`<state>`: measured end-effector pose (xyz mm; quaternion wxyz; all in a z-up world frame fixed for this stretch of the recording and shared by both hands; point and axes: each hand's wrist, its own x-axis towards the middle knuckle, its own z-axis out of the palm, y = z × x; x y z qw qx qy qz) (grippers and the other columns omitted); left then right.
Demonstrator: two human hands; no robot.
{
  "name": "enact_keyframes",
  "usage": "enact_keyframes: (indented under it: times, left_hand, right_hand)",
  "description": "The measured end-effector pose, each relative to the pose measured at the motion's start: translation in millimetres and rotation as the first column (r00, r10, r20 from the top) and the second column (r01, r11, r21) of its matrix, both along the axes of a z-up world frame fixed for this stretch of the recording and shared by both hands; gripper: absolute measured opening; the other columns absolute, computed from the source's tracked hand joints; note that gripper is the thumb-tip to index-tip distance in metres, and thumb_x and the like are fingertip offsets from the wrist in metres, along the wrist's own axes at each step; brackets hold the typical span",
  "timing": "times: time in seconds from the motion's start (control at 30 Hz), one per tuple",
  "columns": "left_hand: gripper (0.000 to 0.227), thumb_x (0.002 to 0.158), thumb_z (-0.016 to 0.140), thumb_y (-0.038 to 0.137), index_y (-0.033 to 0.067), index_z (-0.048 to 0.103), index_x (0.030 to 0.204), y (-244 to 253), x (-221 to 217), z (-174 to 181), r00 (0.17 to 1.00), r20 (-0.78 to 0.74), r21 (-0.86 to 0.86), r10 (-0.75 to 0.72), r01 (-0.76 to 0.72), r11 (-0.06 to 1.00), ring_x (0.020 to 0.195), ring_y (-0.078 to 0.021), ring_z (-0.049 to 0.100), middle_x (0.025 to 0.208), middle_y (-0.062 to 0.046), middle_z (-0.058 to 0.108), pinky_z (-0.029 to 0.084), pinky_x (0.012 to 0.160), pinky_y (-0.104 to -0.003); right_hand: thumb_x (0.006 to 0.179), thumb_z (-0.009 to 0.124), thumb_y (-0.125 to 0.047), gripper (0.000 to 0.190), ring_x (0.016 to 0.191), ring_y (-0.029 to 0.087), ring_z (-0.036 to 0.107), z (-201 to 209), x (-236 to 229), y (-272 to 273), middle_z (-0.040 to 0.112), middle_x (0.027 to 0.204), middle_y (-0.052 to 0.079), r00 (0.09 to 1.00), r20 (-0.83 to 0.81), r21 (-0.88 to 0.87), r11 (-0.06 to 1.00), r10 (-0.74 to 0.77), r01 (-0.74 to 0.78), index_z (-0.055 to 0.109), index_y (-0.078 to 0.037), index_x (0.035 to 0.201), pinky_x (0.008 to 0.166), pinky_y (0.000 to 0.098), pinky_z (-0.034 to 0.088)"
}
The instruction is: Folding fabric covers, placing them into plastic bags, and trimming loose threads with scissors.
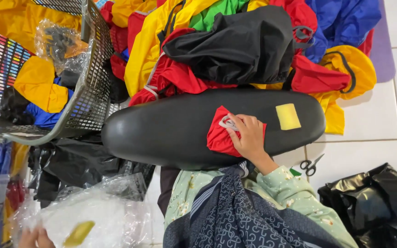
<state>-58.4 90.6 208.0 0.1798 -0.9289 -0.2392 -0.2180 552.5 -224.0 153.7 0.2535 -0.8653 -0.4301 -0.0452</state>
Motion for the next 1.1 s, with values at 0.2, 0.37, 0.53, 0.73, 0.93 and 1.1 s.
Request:
enact_keyframes:
  times: [0.2, 0.37, 0.53, 0.73, 0.93, 1.1]
  left_hand:
    - [0.057, 0.094, 0.046, 0.005, 0.0212, 0.057, 0.147, -54.9, 288.9, 153.2, 0.938, 0.178, -0.862, -0.297, 0.294, 0.413, 0.162, -0.0294, 0.023, 0.170, -0.010, 0.034, 0.006, 0.130, -0.051]
    - [0.063, 0.089, 0.066, 0.012, 0.0279, 0.056, 0.149, -99.1, 447.3, 49.6, 0.885, -0.158, -0.626, -0.438, 0.253, 0.738, 0.154, -0.0420, 0.024, 0.166, -0.013, 0.035, 0.020, 0.113, -0.067]
    - [0.087, 0.080, 0.068, -0.001, 0.0116, 0.037, 0.160, -142.5, 486.5, -18.8, 0.840, -0.262, -0.596, -0.476, 0.247, 0.764, 0.155, -0.0470, 0.019, 0.167, -0.025, 0.027, 0.022, 0.117, -0.070]
    - [0.065, 0.084, 0.066, 0.004, 0.0114, 0.056, 0.148, -110.9, 438.6, -39.5, 0.927, 0.114, -0.495, -0.356, 0.364, 0.789, 0.149, -0.0430, 0.036, 0.156, -0.015, 0.049, 0.023, 0.121, -0.058]
    - [0.058, 0.093, 0.072, 0.047, 0.0113, 0.066, 0.139, -81.3, 431.0, -17.1, 0.991, -0.014, -0.409, -0.132, 0.115, 0.905, 0.150, -0.0481, 0.034, 0.153, -0.022, 0.049, 0.026, 0.123, -0.057]
    - [0.040, 0.093, 0.070, 0.022, 0.0189, 0.068, 0.133, -66.4, 467.1, 0.4, 0.906, -0.224, -0.604, -0.358, 0.159, 0.780, 0.146, -0.0416, 0.043, 0.148, -0.015, 0.055, 0.023, 0.116, -0.075]
  right_hand:
    - [0.105, 0.043, -0.047, 0.047, 0.105, 0.029, 0.059, 1.7, -1.0, 1.4, 0.065, 0.123, 0.005, 1.000, -0.016, 0.001, 1.000, -0.014, 0.014, 0.065, -0.020, 0.138, 0.083, 0.0453, 0.041]
    - [0.102, 0.050, -0.053, 0.047, 0.105, 0.026, 0.060, -27.8, 1.5, 0.1, 0.063, 0.110, 0.003, 0.996, 0.074, 0.085, 0.996, -0.043, 0.036, 0.067, -0.024, 0.134, 0.091, 0.0434, 0.043]
    - [0.101, 0.046, -0.058, 0.051, 0.106, 0.023, 0.058, -19.8, 0.5, -1.4, 0.062, 0.110, 0.001, 0.990, 0.086, 0.093, 0.991, -0.109, 0.101, 0.066, -0.025, 0.135, 0.090, 0.0417, 0.043]
    - [0.096, 0.060, -0.057, 0.068, 0.095, 0.032, 0.060, -8.0, 2.7, -3.5, 0.063, 0.110, 0.012, 0.978, -0.010, 0.122, 0.970, -0.210, 0.210, 0.058, -0.011, 0.146, 0.080, 0.0431, 0.050]
    - [0.086, 0.074, -0.052, 0.066, 0.090, 0.033, 0.065, 7.8, 12.9, -14.1, 0.069, 0.097, 0.014, 0.956, -0.233, -0.063, 0.984, -0.177, 0.166, 0.068, -0.010, 0.135, 0.079, 0.0427, 0.053]
    - [0.075, 0.071, -0.075, 0.070, 0.101, 0.026, 0.064, 14.3, 21.8, -35.8, 0.075, 0.103, 0.003, 0.901, -0.336, -0.425, 0.898, -0.275, 0.115, 0.072, -0.022, 0.120, 0.079, 0.0400, 0.049]
